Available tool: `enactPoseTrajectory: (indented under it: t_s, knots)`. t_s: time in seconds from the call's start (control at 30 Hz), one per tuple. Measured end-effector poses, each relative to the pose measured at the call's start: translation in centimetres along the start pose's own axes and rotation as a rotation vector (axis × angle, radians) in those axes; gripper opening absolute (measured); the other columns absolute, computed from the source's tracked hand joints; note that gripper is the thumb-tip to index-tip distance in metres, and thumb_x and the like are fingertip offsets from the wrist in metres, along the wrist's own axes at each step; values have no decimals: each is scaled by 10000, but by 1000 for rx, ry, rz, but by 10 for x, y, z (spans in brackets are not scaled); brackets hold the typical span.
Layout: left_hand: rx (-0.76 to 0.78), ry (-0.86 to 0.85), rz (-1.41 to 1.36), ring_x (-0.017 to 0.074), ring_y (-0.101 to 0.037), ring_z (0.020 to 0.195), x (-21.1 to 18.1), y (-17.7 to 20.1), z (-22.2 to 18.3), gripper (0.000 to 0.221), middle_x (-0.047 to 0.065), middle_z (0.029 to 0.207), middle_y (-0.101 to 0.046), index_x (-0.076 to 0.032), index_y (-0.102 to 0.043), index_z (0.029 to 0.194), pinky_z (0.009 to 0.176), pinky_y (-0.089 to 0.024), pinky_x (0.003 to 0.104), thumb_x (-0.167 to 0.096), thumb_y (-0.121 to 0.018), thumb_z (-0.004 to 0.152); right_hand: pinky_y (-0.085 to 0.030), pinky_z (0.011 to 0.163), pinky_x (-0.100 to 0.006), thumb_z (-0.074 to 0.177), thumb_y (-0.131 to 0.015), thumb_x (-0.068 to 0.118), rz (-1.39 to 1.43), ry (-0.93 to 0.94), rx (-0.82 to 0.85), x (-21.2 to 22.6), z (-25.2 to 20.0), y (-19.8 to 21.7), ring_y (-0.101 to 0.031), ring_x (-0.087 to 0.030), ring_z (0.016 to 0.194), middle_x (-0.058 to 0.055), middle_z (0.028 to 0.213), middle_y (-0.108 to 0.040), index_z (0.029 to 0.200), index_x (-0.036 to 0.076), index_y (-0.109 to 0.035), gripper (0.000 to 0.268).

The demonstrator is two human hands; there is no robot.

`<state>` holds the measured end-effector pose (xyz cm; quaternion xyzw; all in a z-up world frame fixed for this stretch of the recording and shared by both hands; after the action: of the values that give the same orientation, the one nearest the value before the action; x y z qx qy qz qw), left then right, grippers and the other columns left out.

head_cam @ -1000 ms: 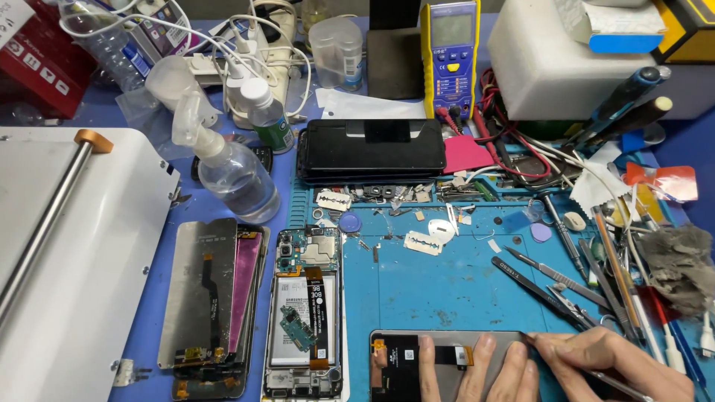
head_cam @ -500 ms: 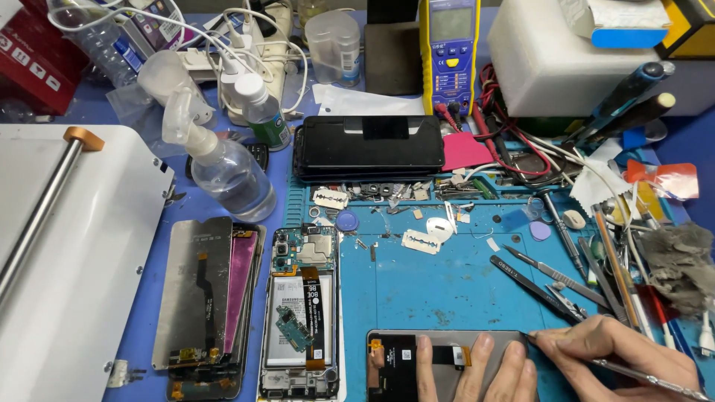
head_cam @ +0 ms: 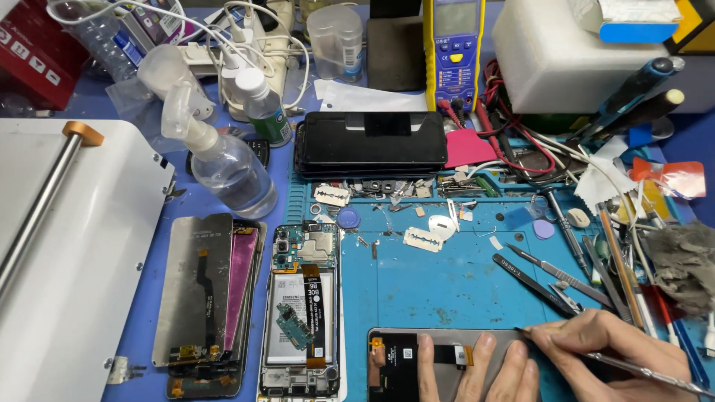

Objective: The person uses a metal prying tool to carefully separate the screen assembly from the frame of a disassembled smartphone. They work along the edges of the device to release the adhesive, occasionally lifting the screen to check progress.

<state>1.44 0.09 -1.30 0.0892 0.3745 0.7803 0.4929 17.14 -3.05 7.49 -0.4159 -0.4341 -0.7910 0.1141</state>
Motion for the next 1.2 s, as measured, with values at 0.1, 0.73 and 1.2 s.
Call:
enactPoseTrajectory:
  t_s: [0.1, 0.73, 1.2]
  knots:
    - [20, 42, -92, 146, -529, 1397, 3, -1, -2, 350, -80, 1367, -674, -280, -632, 1305, 1079, -314, 776, -279, -842, 1026, -672, 599, -209, 589, -852, -42, -13, 24, 31, -13, -4, 5, -858, -143, 614, -99, 672, -843, 547, -8, -660, 199]
    - [301, -71, -101, 256, -586, 1362, 13, 44, 44, 303, 49, 1434, -655, -143, -742, 1315, 1037, -419, 727, -227, -755, 1024, -680, 719, -260, 799, -770, -113, 6, -68, 147, 6, -11, 4, -802, -217, 865, -155, 826, -721, 761, -21, -482, 305]
    - [420, -6, -88, 212, -437, 1471, 16, 26, 28, 365, 1, 1539, -554, -224, -698, 1421, 1090, -353, 733, -291, -773, 1070, -713, 858, -301, 878, -741, -91, -126, -113, 218, -14, -7, -4, -821, -257, 1037, -138, 928, -707, 921, -11, -450, 306]
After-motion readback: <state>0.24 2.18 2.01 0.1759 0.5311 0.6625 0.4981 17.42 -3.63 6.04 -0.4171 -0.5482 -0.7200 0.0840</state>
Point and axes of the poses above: each hand's wrist, its own z-axis towards the middle knuckle, its own y-axis out of the back of the hand, x = y × z, the point moved 2 cm from there along z, towards the middle knuckle
